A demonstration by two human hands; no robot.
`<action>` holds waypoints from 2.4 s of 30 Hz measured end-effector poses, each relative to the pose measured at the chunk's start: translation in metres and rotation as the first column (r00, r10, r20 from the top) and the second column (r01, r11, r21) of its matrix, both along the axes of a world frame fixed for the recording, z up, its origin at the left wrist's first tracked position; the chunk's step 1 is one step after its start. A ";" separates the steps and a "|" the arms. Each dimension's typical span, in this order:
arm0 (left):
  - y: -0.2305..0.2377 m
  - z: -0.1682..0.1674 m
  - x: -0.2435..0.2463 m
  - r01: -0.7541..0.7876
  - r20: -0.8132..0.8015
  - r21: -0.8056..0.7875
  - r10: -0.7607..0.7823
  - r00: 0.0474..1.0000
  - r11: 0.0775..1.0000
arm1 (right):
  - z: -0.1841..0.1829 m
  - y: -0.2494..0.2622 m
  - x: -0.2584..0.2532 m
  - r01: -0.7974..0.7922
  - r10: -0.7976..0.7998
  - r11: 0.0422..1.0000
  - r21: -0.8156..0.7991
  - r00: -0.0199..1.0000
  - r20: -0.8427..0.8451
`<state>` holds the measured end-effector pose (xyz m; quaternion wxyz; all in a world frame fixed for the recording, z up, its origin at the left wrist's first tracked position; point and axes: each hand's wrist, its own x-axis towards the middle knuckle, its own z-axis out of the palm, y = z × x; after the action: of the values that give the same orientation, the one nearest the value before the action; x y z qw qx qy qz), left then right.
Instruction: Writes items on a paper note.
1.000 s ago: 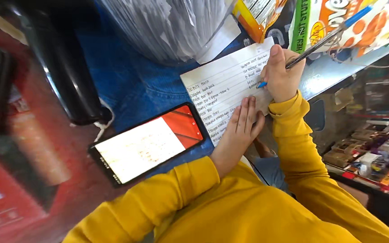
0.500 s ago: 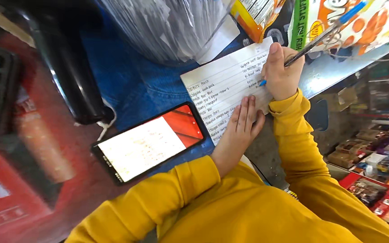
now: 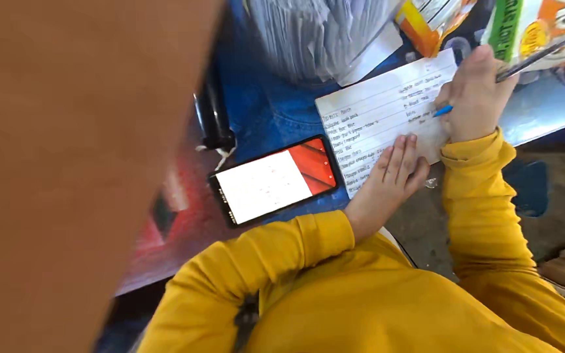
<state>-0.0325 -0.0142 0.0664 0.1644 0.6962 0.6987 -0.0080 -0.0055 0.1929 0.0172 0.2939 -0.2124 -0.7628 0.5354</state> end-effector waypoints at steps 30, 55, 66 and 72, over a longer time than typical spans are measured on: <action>0.043 -0.077 0.040 -0.126 -0.106 0.516 0.208 0.972 0.848 | 0.006 0.006 0.000 -0.006 -0.012 0.989 0.148 0.993 0.114; 0.042 -0.059 0.040 -0.096 -0.171 0.295 0.151 0.974 0.951 | 0.010 0.013 0.001 -0.001 0.006 0.986 -0.169 1.000 0.031; 0.052 -0.103 0.043 0.009 -0.316 0.376 0.119 0.941 0.927 | 0.003 0.021 0.005 -0.183 0.181 0.970 -0.161 0.983 -0.025; 0.050 -0.050 0.035 -0.031 -0.202 0.087 0.048 0.978 0.996 | -0.007 0.040 0.010 -0.454 0.457 0.888 0.075 0.889 -0.018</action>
<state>0.0021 0.0358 0.0163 0.0628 0.6841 0.7252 -0.0470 0.0043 0.2330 0.0105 0.1806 -0.0081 -0.8039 0.5667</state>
